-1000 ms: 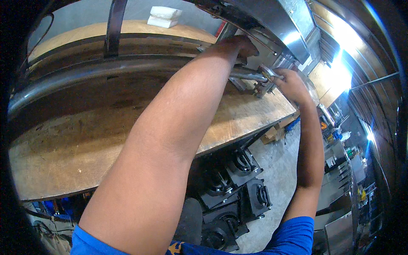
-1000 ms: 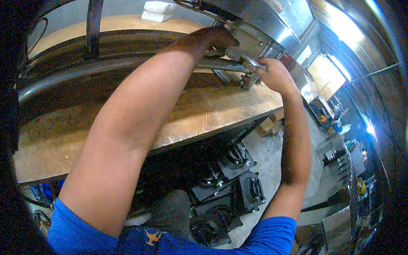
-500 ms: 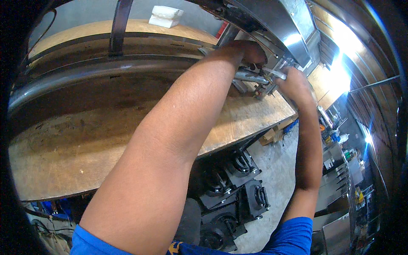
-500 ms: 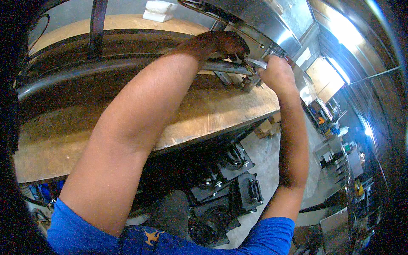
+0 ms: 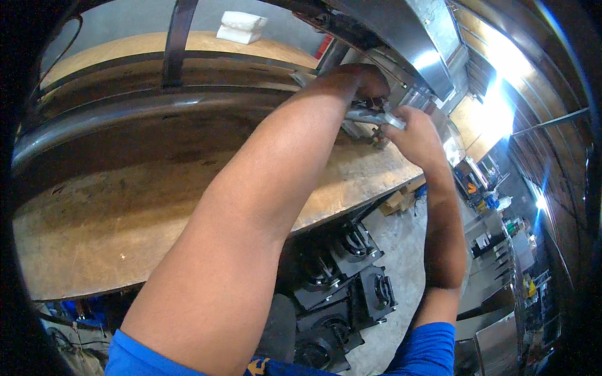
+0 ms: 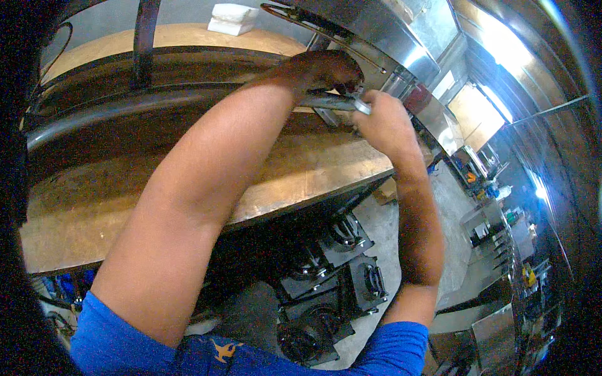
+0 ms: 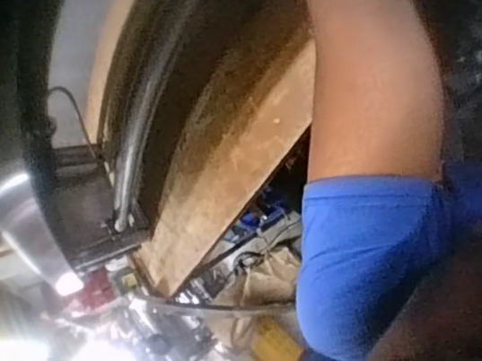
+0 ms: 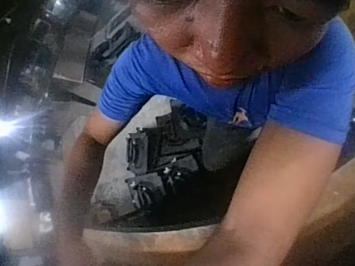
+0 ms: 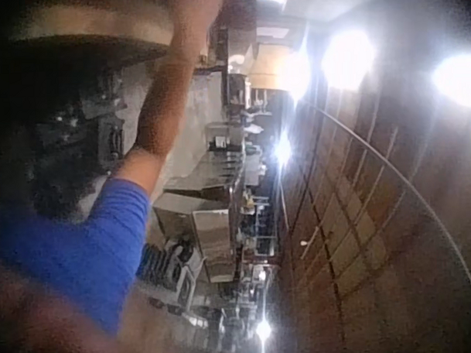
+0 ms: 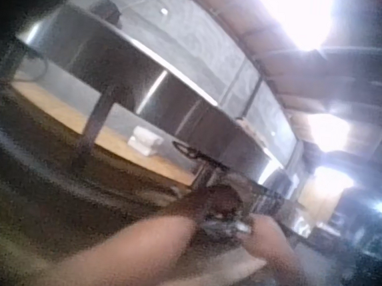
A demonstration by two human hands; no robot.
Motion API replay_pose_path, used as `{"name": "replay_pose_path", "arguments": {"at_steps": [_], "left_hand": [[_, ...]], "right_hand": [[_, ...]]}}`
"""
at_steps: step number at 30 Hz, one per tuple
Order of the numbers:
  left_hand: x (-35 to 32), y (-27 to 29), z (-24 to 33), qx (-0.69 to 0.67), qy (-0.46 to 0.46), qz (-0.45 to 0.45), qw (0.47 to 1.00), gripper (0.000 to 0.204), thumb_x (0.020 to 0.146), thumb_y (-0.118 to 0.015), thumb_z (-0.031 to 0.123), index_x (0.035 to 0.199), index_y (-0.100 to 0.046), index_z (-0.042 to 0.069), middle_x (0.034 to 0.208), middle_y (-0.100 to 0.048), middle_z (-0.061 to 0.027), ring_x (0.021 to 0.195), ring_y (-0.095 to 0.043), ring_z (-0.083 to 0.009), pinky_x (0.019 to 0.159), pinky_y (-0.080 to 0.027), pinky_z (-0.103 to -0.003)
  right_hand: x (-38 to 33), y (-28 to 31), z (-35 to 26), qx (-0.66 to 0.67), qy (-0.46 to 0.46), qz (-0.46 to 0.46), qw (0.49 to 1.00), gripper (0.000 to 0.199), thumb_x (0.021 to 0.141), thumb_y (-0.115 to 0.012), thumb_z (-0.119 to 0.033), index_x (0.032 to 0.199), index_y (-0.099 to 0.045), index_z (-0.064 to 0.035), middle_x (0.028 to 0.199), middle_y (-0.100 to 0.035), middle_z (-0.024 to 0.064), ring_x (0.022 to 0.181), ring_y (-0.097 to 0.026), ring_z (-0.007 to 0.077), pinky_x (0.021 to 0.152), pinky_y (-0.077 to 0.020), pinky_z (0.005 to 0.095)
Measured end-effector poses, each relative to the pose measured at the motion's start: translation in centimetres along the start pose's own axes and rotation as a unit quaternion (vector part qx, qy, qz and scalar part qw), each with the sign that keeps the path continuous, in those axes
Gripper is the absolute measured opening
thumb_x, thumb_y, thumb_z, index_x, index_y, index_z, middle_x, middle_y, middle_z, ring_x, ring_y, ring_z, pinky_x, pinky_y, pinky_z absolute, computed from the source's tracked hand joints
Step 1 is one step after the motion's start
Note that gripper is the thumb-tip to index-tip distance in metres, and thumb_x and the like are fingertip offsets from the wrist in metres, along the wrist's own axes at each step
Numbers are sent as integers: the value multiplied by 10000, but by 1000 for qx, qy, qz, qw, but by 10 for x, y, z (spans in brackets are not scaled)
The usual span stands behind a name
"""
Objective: The person assembles a stainless steel kitchen appliance by attaching metal brackets and securing them with screws. They handle small metal parts and fasteners, positioning them under the appliance frame and tightening them by hand.
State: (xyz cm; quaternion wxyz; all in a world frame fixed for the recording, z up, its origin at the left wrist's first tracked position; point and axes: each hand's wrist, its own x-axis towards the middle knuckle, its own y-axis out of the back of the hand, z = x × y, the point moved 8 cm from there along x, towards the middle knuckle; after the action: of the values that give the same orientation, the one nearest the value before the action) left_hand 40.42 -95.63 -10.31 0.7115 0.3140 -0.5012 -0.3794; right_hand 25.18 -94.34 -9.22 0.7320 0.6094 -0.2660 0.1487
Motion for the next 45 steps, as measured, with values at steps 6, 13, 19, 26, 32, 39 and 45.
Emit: {"name": "replay_pose_path", "arguments": {"at_steps": [6,13,19,26,32,39,45], "left_hand": [[-25,20,-21,-112,141,72,981,344,849,-602,337,1125,-681,147,1180,-657,-86,1077,-624,-219,929,-466,-410],[-19,32,-38,-133,159,111,972,349,850,-599,337,1129,-679,145,1187,-653,-89,1077,-624,-224,929,-468,-409],[-20,26,-42,-118,150,118,974,352,850,-597,338,1133,-677,144,1193,-650,-92,1076,-624,-227,930,-469,-408],[-16,21,-40,-109,143,119,976,357,851,-594,339,1138,-674,142,1199,-647,-95,1075,-625,-232,930,-470,-407],[-15,20,-41,-113,139,122,976,361,851,-592,339,1142,-672,141,1205,-644,-97,1074,-625,-235,931,-471,-406],[-8,21,-46,-116,134,132,975,365,852,-589,340,1146,-669,139,1212,-641,-101,1074,-625,-240,932,-473,-405],[-17,28,-41,-98,105,149,978,369,852,-587,340,1150,-667,138,1217,-638,-103,1073,-626,-243,932,-474,-404]], "right_hand": [[42,-25,6,65,-31,-49,996,405,749,-629,-194,1084,-643,33,948,-657,282,904,-655,384,819,-500,423],[94,-55,9,-32,15,-200,979,479,810,-548,-209,1272,-574,-86,1053,-665,228,914,-657,363,833,-507,405],[100,-57,19,-145,52,-169,974,413,842,-542,-220,1246,-610,-166,1200,-629,163,1045,-623,331,929,-474,375],[102,-46,34,-136,128,-64,980,363,879,-503,-319,1106,-664,-86,1074,-665,188,999,-634,365,878,-499,434],[111,-67,24,-83,263,-159,948,346,874,-489,-228,1131,-651,-61,1145,-645,187,1063,-602,351,941,-464,417],[129,-97,45,-247,267,-183,913,333,907,-471,-153,1185,-613,-38,1168,-626,178,1061,-595,344,943,-470,404],[123,-91,72,-183,169,-214,945,421,809,-604,-91,1227,-588,-52,1217,-599,178,1093,-587,348,959,-471,411]]}}
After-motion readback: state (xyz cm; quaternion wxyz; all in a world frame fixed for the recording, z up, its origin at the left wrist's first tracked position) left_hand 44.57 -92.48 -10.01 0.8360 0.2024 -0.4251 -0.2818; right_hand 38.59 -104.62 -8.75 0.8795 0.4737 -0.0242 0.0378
